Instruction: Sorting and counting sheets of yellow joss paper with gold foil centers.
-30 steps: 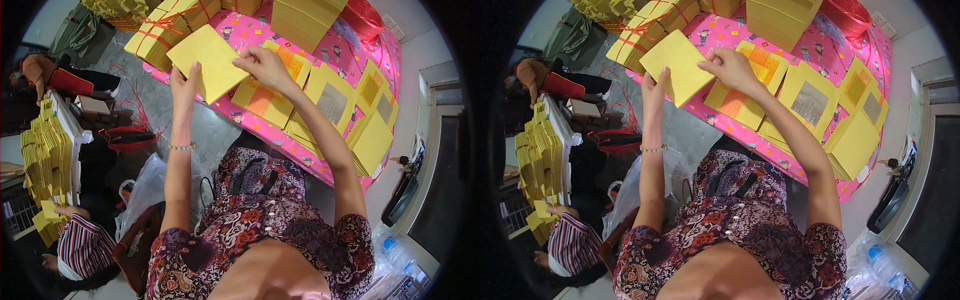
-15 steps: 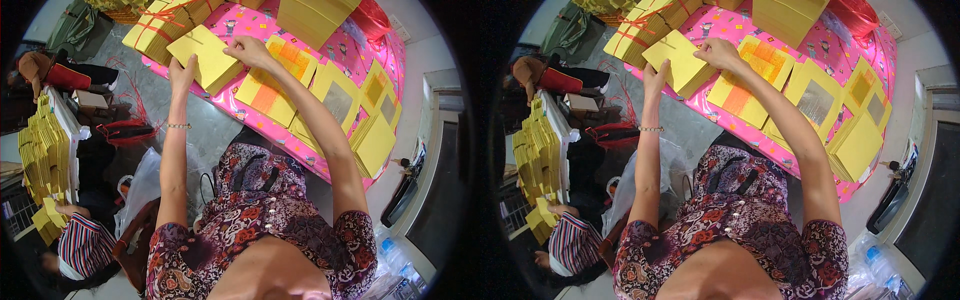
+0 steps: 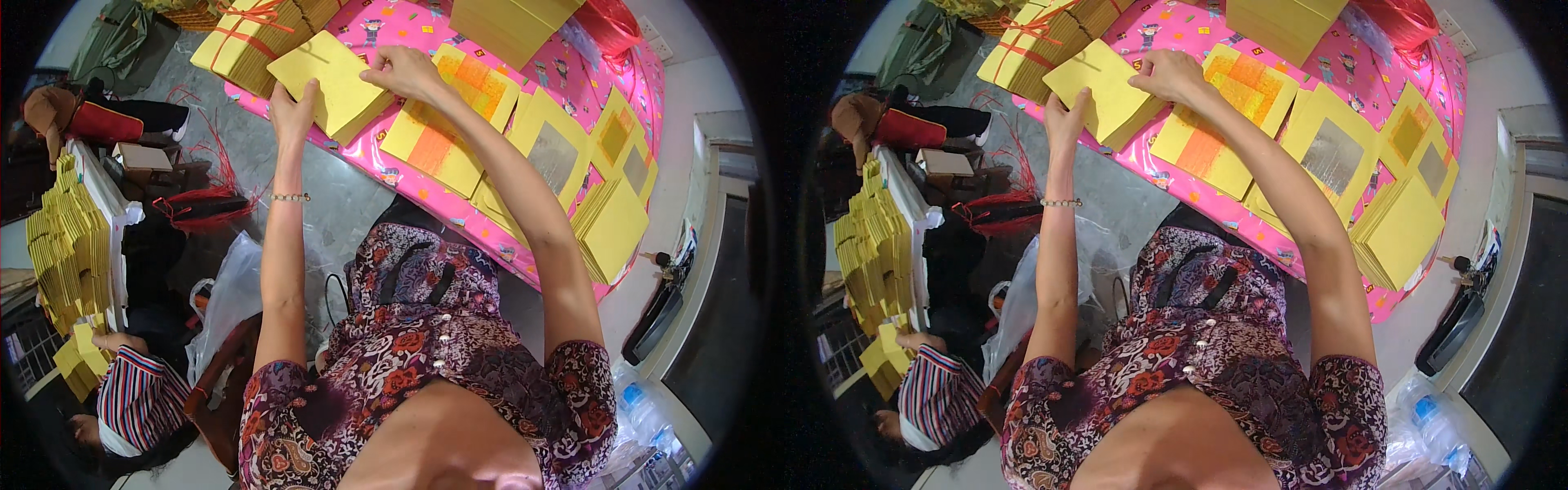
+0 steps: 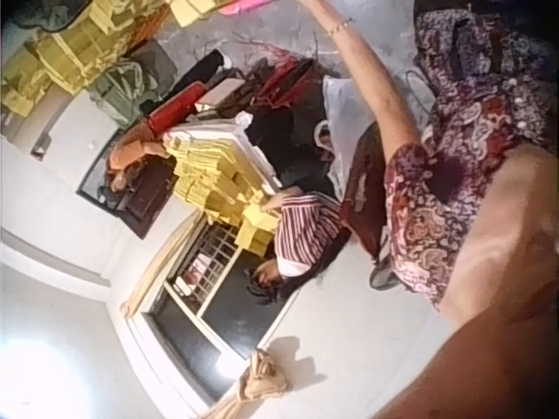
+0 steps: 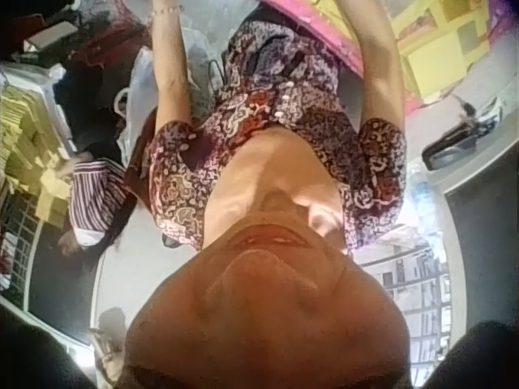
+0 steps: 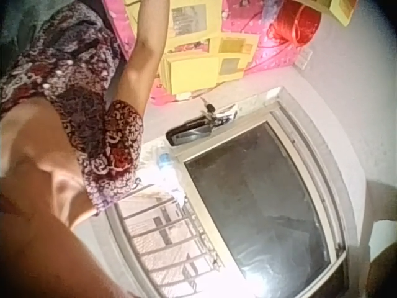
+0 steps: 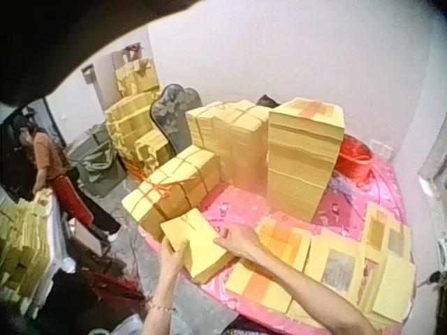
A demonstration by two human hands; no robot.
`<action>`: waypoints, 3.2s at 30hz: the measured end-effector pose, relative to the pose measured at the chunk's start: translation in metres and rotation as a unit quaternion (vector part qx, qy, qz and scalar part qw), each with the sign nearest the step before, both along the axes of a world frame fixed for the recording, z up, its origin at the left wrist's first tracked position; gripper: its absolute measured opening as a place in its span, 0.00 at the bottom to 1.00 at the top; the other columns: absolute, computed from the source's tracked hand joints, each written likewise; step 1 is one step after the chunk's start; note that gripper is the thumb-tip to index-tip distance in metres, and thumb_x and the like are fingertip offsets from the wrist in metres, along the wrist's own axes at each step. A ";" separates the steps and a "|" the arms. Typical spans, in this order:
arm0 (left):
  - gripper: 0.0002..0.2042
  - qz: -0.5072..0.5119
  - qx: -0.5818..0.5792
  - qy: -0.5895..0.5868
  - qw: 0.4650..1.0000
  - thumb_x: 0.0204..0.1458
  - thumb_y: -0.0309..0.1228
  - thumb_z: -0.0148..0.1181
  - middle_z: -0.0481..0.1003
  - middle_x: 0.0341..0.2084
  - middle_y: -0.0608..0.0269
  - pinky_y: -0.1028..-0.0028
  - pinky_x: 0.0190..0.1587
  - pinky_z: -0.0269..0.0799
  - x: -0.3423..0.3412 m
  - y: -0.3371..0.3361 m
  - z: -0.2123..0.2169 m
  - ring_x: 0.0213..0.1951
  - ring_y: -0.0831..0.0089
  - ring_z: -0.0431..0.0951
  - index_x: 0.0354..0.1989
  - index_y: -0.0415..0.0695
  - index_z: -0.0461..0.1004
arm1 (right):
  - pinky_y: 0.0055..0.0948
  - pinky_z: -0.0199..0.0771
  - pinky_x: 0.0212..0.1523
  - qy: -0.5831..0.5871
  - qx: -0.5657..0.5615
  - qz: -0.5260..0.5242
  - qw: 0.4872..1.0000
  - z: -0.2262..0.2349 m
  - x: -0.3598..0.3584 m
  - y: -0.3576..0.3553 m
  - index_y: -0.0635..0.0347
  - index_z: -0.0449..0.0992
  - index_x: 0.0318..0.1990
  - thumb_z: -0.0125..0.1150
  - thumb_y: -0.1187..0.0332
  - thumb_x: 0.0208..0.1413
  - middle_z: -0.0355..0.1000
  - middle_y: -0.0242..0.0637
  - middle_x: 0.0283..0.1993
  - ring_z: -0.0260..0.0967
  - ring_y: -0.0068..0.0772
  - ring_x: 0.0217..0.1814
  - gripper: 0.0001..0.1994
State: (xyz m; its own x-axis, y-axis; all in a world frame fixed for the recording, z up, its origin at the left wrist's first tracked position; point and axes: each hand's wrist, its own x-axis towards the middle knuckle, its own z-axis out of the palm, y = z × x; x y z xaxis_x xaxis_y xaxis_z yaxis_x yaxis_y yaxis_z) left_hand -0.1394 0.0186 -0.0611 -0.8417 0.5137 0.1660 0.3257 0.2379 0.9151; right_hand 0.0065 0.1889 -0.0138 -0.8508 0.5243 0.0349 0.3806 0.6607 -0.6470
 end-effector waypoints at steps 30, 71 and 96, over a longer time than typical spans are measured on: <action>0.34 0.173 -0.054 0.402 0.898 0.38 0.33 0.67 0.73 0.35 0.46 0.57 0.52 0.59 0.039 0.006 0.017 0.45 0.55 0.69 0.54 0.38 0.57 | 0.39 0.71 0.31 -0.087 0.121 -0.022 0.989 0.006 0.001 -0.007 0.58 0.75 0.25 0.65 0.47 0.40 0.73 0.40 0.23 0.73 0.41 0.28 0.20; 0.20 -0.043 -0.114 0.446 0.887 0.53 0.40 0.54 0.65 0.51 0.47 0.55 0.52 0.58 0.052 0.012 0.044 0.52 0.50 0.61 0.53 0.46 0.67 | 0.34 0.67 0.38 0.084 0.149 -0.038 0.984 -0.004 0.208 -0.090 0.58 0.76 0.25 0.61 0.64 0.46 0.72 0.34 0.29 0.68 0.35 0.34 0.08; 0.16 -0.427 -0.120 0.286 0.849 0.39 0.32 0.66 0.72 0.41 0.63 0.65 0.50 0.63 0.135 -0.004 0.045 0.47 0.61 0.67 0.40 0.47 0.76 | 0.37 0.69 0.31 0.051 -0.002 -0.143 0.988 -0.005 0.202 -0.084 0.58 0.79 0.23 0.59 0.60 0.48 0.72 0.35 0.26 0.69 0.39 0.31 0.12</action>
State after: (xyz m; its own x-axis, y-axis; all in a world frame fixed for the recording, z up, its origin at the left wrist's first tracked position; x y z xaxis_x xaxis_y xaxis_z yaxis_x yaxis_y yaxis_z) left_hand -0.0047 0.0144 -0.0162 0.0383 0.9731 0.2273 0.8481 -0.1520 0.5075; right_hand 0.2087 0.1050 -0.0188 -0.6606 0.7425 0.1107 0.4828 0.5331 -0.6948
